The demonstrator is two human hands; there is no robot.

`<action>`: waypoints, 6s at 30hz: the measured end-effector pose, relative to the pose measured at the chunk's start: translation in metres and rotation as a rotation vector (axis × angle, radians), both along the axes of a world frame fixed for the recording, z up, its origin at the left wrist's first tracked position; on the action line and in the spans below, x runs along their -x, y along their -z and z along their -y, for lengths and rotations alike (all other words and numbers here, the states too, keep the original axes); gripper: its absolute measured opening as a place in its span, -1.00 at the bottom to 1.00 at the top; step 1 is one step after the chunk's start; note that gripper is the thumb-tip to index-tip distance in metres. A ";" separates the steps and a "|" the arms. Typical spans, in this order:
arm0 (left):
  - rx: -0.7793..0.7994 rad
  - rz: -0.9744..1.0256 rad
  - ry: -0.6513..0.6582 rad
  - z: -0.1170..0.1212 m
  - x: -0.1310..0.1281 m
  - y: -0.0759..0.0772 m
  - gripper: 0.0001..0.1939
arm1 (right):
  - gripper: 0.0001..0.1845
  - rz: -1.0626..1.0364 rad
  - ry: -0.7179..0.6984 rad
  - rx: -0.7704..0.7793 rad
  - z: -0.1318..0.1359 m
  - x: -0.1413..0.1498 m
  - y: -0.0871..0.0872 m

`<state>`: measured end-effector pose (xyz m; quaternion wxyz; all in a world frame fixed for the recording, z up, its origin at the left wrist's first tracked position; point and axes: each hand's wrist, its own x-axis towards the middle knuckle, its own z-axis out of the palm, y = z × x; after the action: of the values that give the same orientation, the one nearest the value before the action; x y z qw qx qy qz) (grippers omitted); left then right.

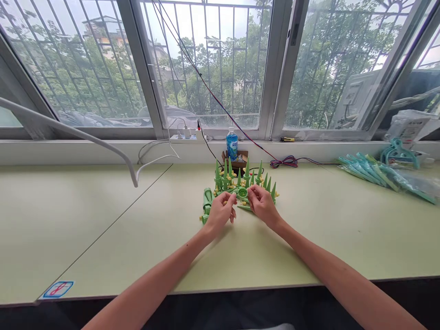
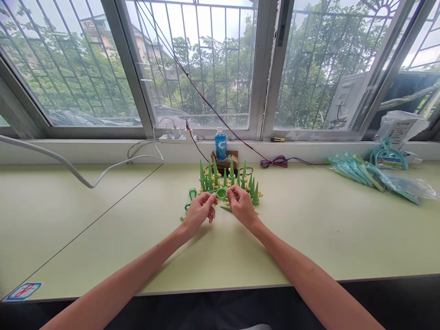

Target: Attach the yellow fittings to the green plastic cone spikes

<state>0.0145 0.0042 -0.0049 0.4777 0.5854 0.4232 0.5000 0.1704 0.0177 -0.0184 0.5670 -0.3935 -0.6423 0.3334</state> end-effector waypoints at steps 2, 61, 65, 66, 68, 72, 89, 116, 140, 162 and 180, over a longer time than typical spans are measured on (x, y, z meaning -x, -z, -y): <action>0.125 0.074 0.075 -0.001 0.001 -0.001 -0.52 | -0.65 0.004 -0.015 -0.009 0.002 0.000 -0.001; -0.631 -0.498 0.047 0.002 0.008 0.003 -0.79 | -0.64 -0.100 -0.129 0.145 0.006 0.000 -0.008; -0.500 -0.386 0.015 0.003 0.002 0.002 -0.83 | -0.64 -0.110 -0.138 0.155 0.007 0.000 -0.007; -0.475 -0.361 0.012 0.003 0.002 0.002 -0.84 | -0.64 -0.109 -0.146 0.154 0.007 0.000 -0.007; -0.435 -0.317 0.017 0.003 0.001 0.001 -0.85 | -0.65 -0.103 -0.160 0.146 0.006 -0.001 -0.006; -0.362 -0.247 0.026 0.003 0.002 0.002 -0.82 | -0.67 -0.062 -0.171 0.119 0.004 -0.003 -0.004; 0.361 0.274 0.363 0.000 0.012 -0.005 -0.56 | -0.71 0.068 -0.230 -0.015 0.009 -0.001 -0.007; -0.704 -0.436 0.034 0.007 0.012 0.002 -0.84 | -0.74 -0.122 -0.306 0.202 0.009 0.003 -0.010; -0.043 0.100 0.192 0.002 0.004 0.004 -0.63 | -0.64 -0.024 -0.275 0.108 0.011 0.001 -0.011; -0.254 -0.049 0.073 0.003 0.002 0.004 -0.71 | -0.66 0.009 -0.198 0.051 0.007 0.004 -0.006; -0.115 -0.011 0.312 -0.003 0.009 0.001 -0.63 | -0.65 0.329 -0.128 -0.198 0.012 -0.002 -0.008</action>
<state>0.0053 0.0077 -0.0062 0.5131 0.6730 0.3004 0.4401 0.1724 0.0055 -0.0102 0.4679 -0.3434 -0.7796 0.2352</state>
